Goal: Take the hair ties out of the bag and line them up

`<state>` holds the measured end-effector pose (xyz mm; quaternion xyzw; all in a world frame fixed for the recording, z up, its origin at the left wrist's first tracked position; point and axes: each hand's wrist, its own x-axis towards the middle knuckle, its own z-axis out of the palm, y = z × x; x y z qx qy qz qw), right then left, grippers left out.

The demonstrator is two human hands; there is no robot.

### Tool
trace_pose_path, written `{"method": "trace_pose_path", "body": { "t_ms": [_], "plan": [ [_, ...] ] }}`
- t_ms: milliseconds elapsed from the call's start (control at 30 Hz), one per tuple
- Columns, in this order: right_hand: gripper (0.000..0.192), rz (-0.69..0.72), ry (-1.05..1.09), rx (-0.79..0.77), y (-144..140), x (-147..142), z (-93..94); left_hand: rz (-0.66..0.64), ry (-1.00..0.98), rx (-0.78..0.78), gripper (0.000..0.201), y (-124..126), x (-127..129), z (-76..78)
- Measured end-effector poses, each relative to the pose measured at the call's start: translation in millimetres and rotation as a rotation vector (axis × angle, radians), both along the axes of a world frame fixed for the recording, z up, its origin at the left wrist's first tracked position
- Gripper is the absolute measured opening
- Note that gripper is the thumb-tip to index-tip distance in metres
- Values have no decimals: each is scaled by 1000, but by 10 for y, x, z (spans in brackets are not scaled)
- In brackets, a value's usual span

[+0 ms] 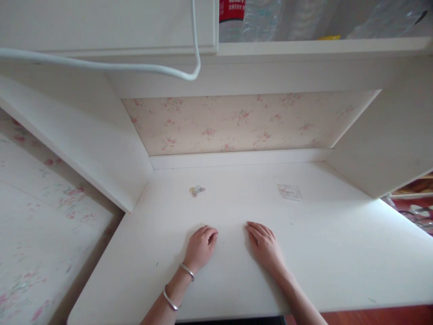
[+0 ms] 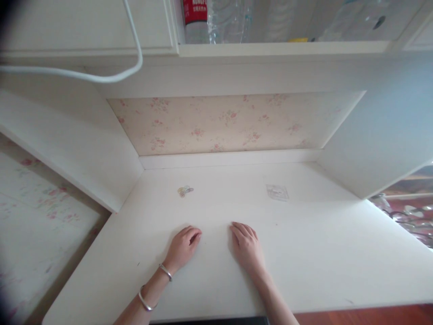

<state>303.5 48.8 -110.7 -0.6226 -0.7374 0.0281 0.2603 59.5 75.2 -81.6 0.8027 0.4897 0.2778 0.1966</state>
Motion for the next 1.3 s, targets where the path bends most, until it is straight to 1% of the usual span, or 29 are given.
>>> {"method": "trace_pose_path", "body": {
  "t_ms": [367, 533, 633, 700, 800, 867, 900, 933, 967, 1000, 1033, 1067, 1167, 1300],
  "plan": [
    [31, -4, -8, -3, 14, -8, 26, -6, 14, 6, 17, 10, 0, -29],
    [31, -4, 6, 5, 18, -9, -1, -4, 4, 7, 17, 10, 4, -34],
    [31, -4, 43, -6, 39, 22, -24, -4, -44, -18, 18, 17, -12, -22],
    [30, -9, 101, -28, 41, 19, -9, -2, -137, -66, 18, 19, -31, 13],
    [28, -29, 292, -111, -39, -143, 104, 68, -354, -170, 19, -6, -37, 133],
    [30, -2, 526, -239, -165, -400, 232, 128, -488, -218, 21, -46, -6, 254],
    [33, 75, 676, -347, -242, -564, 300, 139, -533, -224, 21, -70, 19, 321],
    [40, 182, 839, -483, -319, -739, 365, 136, -561, -217, 20, -95, 47, 388],
    [48, 310, 997, -618, -390, -911, 422, 125, -573, -200, 20, -118, 76, 452],
    [52, 433, 1132, -716, -450, -1071, 469, 111, -572, -175, 19, -139, 102, 512],
    [52, 502, 1249, -762, -494, -1206, 504, 94, -563, -146, 19, -155, 122, 564],
    [51, 526, 1332, -779, -521, -1313, 529, 80, -550, -116, 19, -166, 135, 609],
    [49, 526, 1457, -809, -520, -1459, 569, 72, -532, -37, 19, -174, 139, 692],
    [49, 542, 1539, -906, -479, -1461, 631, 108, -529, 34, 19, -141, 137, 705]
  ]
}}
